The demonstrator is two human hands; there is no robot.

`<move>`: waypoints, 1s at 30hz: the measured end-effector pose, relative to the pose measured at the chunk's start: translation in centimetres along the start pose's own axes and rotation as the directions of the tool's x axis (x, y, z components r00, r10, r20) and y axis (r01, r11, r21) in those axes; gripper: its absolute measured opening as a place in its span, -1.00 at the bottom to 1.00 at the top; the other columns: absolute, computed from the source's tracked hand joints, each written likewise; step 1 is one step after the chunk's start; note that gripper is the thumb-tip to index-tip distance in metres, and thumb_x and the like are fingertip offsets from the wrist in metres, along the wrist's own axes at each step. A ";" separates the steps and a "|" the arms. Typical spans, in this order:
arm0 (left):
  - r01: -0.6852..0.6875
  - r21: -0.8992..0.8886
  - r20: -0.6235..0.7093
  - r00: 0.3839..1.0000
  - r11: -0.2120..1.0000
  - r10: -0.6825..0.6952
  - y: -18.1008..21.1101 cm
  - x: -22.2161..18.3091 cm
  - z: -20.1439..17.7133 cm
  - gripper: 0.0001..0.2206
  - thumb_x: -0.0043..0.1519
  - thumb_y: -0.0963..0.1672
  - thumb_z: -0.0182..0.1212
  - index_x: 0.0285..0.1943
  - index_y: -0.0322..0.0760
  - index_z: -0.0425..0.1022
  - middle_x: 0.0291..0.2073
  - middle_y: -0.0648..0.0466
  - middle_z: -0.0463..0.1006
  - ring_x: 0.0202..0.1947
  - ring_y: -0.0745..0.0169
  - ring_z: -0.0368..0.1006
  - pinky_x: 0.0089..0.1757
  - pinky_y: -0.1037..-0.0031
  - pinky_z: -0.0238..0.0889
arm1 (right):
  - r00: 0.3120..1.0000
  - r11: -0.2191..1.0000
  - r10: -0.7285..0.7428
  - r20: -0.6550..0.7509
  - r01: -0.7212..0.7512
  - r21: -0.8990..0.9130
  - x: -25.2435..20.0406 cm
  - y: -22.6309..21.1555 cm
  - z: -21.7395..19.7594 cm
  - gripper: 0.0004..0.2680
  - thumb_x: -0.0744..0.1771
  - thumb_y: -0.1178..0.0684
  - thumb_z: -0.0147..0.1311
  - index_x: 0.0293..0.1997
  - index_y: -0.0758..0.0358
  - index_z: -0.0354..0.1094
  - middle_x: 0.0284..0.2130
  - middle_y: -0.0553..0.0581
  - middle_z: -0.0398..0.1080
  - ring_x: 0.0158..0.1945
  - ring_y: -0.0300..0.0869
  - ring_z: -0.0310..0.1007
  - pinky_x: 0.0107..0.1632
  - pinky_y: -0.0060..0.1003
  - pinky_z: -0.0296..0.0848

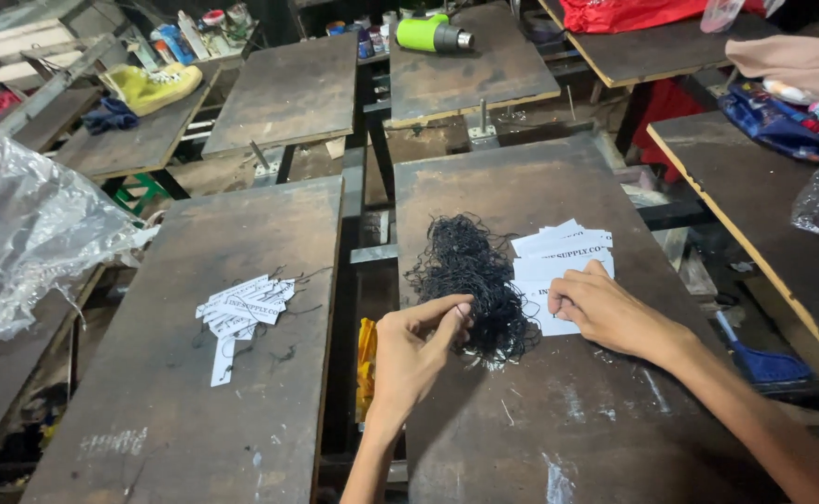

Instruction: Manually threading paper brand labels onto black elastic loops at a workbench.

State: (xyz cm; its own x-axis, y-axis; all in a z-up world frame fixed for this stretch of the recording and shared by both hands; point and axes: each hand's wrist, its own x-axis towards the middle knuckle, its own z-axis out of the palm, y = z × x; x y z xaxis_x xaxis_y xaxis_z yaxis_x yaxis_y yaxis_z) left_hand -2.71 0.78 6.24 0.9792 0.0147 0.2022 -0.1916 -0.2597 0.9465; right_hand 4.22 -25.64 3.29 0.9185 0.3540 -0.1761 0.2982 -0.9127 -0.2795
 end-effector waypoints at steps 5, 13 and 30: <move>-0.004 0.025 -0.015 1.000 1.000 0.004 0.5 0.1 -0.1 -0.83 0.22 -0.14 0.31 -0.09 -0.10 0.79 -0.47 0.01 0.75 -0.45 0.44 0.54 -0.34 0.53 0.46 | 0.999 0.997 0.005 -0.051 -0.001 0.081 -0.2 -0.3 -0.7 -0.93 0.34 0.08 0.10 -0.13 0.03 0.40 -0.22 0.07 0.48 0.02 -0.03 0.41 0.10 -0.17 0.45; -0.135 -0.015 0.022 0.991 0.991 0.135 0.1 -0.5 0.4 -0.76 0.31 -0.14 0.21 0.08 -0.26 0.70 -0.65 0.28 0.44 -0.71 0.55 -0.06 -0.65 0.62 -0.21 | 0.999 0.981 -0.035 -0.041 0.042 0.191 0.4 2.0 1.1 -0.97 0.38 0.05 0.00 -0.19 -0.02 0.36 -0.26 -0.13 0.45 -0.04 -0.26 0.21 0.02 -0.32 0.27; -0.359 0.233 0.124 0.933 0.904 0.338 -2.6 -0.1 1.3 -0.80 0.29 -0.12 0.24 0.01 -0.21 0.69 -0.41 0.16 0.75 -0.76 0.53 0.04 -0.66 0.59 0.00 | 0.974 0.707 -0.123 -0.192 0.222 0.671 -2.9 -6.4 -4.4 -0.89 0.29 0.10 0.20 -0.17 0.17 0.61 -0.27 -0.03 0.61 -0.18 -0.34 0.54 0.02 -0.41 0.55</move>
State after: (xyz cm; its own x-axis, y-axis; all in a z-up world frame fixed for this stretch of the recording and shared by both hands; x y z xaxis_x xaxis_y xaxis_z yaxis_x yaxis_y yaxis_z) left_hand -2.19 0.17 3.46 0.8569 -0.1943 0.4774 -0.5091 -0.4646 0.7246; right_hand 0.74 -21.69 9.73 0.9077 0.4173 0.0445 0.2403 -0.4297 -0.8704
